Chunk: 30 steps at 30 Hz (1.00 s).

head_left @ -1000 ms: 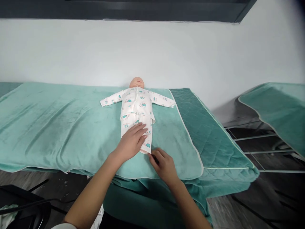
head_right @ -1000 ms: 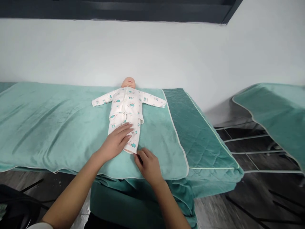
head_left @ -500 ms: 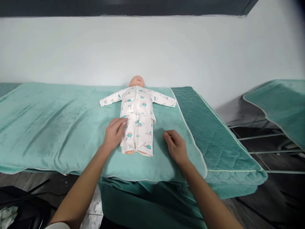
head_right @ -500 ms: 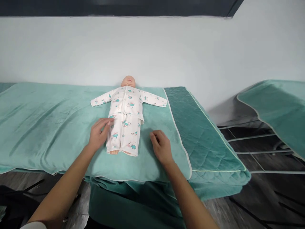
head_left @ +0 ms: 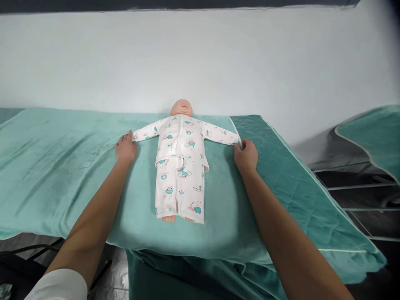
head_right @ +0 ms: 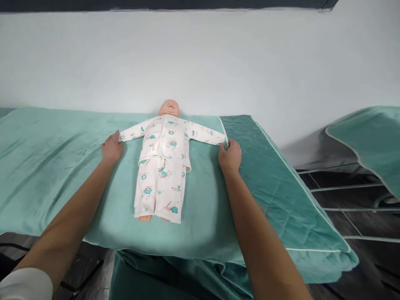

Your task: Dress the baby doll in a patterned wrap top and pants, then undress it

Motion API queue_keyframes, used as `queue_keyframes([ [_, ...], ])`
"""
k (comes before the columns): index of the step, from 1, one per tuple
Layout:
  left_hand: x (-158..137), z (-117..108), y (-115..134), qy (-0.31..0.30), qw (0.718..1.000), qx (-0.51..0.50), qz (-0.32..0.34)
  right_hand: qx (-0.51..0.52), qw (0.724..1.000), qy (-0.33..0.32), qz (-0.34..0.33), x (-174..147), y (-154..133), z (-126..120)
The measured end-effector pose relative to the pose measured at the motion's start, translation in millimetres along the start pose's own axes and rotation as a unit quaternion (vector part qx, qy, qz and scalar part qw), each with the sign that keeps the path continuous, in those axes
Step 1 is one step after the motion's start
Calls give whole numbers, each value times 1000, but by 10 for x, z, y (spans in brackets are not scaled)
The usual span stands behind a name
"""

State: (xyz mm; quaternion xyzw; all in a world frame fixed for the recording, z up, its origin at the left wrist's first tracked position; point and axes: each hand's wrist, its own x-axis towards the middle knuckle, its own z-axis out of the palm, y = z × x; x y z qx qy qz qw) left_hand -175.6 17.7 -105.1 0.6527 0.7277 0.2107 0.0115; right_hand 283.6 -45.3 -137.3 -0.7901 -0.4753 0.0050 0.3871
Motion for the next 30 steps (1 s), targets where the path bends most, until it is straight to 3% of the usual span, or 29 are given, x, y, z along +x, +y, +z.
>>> queue_keyframes([
  [4,39,0,-19,-8,1000,9,16,-65,997,-37,-29,85,-20,38],
  [10,7,-3,-62,23,998,-3,-54,-112,990,-63,-50,90,-61,40],
  [16,-62,-6,-70,21,999,26,-43,-148,984,-70,-67,31,-99,37],
  [23,-177,-44,-85,-15,996,65,-54,-173,973,-144,-51,5,-116,9],
  [30,-431,-135,-165,-42,995,76,-41,-195,958,-199,-63,-38,95,-108],
])
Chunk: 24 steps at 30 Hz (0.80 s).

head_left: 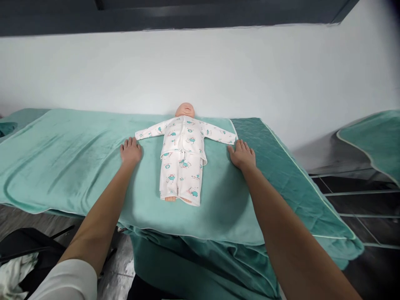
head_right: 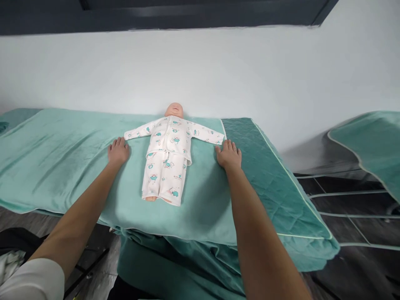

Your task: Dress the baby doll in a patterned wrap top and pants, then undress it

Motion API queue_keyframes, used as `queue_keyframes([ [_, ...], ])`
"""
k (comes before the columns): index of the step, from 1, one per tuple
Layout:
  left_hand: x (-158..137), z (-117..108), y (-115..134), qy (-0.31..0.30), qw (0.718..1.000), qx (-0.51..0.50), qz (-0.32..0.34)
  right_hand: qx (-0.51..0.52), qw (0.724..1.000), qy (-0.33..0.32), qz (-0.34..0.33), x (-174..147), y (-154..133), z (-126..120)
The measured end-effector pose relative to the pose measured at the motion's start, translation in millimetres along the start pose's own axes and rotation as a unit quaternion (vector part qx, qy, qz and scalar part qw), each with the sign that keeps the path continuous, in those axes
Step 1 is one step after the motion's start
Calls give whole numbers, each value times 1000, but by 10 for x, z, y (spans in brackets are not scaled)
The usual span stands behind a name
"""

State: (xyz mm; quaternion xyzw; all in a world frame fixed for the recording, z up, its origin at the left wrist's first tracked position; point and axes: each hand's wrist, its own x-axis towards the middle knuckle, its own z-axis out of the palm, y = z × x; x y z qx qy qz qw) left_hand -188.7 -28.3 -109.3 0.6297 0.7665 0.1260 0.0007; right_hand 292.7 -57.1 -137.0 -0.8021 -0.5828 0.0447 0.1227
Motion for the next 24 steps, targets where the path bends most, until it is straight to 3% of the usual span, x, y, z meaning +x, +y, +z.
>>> queue_keyframes([
  [6,-179,-77,-316,-38,999,17,33,-28,999,-34,-4,-166,415,-125],
  [13,-195,-197,-804,-44,999,14,27,-39,997,-49,40,-446,1066,-312],
  [18,-133,-273,-1351,-59,998,-1,-8,-40,997,-52,44,-547,1382,-378],
  [24,-222,-441,-1993,-35,997,64,16,-30,999,-18,12,-536,1562,-340],
])
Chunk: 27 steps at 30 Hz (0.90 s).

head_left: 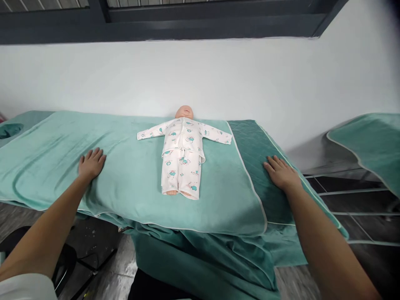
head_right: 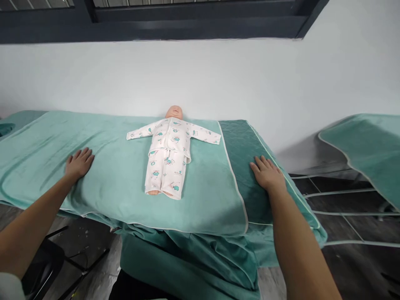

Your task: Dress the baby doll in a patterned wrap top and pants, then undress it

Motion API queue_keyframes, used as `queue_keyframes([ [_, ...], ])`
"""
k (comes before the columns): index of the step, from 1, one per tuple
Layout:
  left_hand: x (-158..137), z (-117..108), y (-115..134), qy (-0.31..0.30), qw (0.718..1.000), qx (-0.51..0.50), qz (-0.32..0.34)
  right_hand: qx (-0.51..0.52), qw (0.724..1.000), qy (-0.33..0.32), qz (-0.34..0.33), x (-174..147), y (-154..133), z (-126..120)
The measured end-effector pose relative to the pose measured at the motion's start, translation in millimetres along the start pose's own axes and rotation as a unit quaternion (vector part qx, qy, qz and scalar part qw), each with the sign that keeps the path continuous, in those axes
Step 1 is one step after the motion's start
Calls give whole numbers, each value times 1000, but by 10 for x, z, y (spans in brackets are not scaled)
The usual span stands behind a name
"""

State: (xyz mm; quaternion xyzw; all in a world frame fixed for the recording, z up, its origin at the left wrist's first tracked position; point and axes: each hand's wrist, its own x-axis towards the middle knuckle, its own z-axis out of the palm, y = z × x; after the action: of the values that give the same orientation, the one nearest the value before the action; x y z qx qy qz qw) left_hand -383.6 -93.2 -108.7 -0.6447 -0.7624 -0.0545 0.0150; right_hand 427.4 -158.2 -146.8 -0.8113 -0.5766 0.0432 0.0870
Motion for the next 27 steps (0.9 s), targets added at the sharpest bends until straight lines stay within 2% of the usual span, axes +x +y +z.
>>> queue_keyframes([
  [4,-67,-19,-123,47,999,13,-3,18,999,35,13,-26,51,12],
  [12,-153,31,0,117,993,4,-29,33,994,87,63,-207,-97,-59],
  [16,-172,41,13,143,989,0,-33,32,993,86,70,-300,-164,-122],
  [27,-249,-35,105,138,990,-17,-33,15,993,96,70,-319,-180,-131],
])
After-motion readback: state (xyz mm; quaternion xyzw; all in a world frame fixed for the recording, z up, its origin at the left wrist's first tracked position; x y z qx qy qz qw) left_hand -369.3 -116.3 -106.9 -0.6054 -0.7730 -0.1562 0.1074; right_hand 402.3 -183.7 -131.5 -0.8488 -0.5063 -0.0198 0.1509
